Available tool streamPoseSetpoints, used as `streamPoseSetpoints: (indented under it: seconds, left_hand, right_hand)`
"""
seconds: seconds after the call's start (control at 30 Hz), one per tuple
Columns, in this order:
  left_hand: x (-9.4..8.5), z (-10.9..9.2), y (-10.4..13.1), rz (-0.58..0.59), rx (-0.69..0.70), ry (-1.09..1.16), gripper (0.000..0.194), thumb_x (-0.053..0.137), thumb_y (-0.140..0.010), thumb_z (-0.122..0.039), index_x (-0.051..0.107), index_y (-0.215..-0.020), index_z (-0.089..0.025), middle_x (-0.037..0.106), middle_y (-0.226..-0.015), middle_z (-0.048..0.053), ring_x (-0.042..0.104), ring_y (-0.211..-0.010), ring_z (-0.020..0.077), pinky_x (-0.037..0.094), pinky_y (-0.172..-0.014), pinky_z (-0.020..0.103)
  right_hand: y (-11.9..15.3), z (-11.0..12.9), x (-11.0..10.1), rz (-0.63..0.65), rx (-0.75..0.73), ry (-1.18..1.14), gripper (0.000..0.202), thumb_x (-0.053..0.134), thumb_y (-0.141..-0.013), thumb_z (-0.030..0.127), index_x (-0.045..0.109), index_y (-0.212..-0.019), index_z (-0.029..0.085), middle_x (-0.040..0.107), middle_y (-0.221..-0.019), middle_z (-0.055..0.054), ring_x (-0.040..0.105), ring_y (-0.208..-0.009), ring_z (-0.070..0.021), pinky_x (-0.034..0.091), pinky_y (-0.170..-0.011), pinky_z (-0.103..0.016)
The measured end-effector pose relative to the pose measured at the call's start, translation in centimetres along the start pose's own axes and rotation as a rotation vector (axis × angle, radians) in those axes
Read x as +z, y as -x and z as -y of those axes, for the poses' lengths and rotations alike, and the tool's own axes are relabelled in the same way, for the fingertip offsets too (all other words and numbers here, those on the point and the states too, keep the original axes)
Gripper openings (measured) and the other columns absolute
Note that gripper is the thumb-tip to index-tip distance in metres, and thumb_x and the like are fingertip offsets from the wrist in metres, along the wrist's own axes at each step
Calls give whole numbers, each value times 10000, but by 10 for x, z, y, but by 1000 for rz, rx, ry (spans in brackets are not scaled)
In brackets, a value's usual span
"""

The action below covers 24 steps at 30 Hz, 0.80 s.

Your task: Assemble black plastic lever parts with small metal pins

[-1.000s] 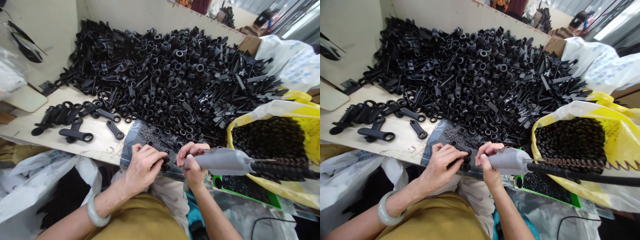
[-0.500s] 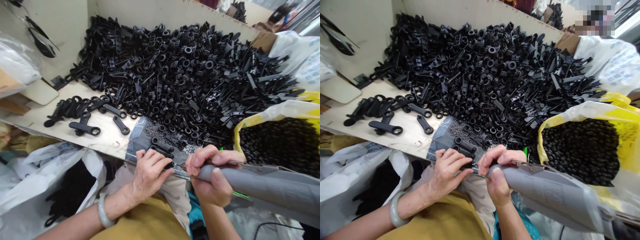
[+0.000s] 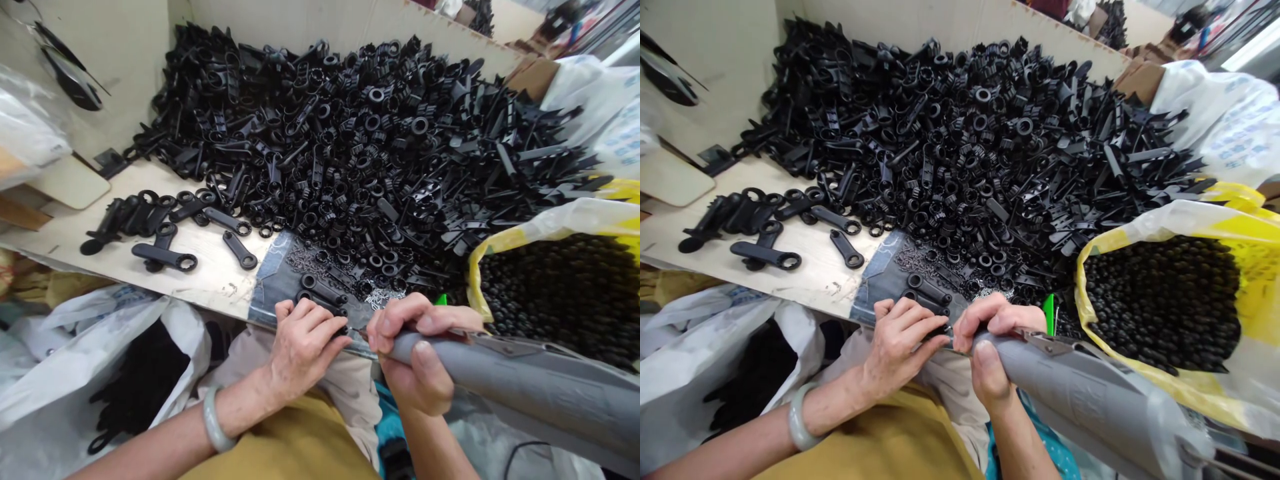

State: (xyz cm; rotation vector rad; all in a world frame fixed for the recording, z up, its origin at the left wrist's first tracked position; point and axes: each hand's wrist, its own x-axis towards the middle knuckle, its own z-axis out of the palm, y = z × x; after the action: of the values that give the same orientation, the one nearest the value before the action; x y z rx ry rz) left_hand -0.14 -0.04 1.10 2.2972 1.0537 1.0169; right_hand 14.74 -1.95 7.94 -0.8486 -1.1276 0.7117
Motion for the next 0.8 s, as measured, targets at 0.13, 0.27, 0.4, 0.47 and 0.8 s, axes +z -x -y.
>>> streamPoseSetpoints:
  seconds: [0.13,0.27,0.4,0.47,0.8]
  left_hand:
    - [1,0,1,16,-11,-8,173,606,-1023,-353,744,-1057,-255,776,-933,10,615,-873,187,293,-817,433]
    - [2,1,0,3,0,7,192,577,-1039,-330,756,-1018,-263,777,-899,0,607,-846,181,282,-808,432]
    - [0,2,-2,-1,3,32,203,574,-1044,-338,755,-1007,-253,785,-893,-13,608,-839,176,273,-817,432]
    - [0,2,-3,-7,0,36,211,575,-1044,-350,755,-1006,-247,788,-896,-12,612,-841,176,269,-823,431]
    - [2,3,-3,-35,8,33,202,584,-1040,-360,758,-1007,-265,794,-889,-29,613,-834,165,270,-820,432]
  right_hand:
    - [5,-4,1,5,22,17,189,659,-932,341,482,-932,275,588,-745,46,519,-505,-124,486,-459,-282]
    - [8,-4,1,1,40,-2,163,643,-939,335,489,-958,281,589,-753,45,521,-511,-125,489,-459,-280]
    - [5,-3,-1,-6,39,-22,149,638,-942,326,498,-972,285,590,-762,46,521,-512,-124,493,-460,-279]
    - [3,-2,-3,6,35,-33,138,631,-947,313,500,-980,284,595,-774,46,523,-520,-122,492,-458,-273]
    - [3,-3,-3,3,47,-67,130,631,-948,297,510,-992,280,600,-787,42,516,-525,-117,476,-450,-262]
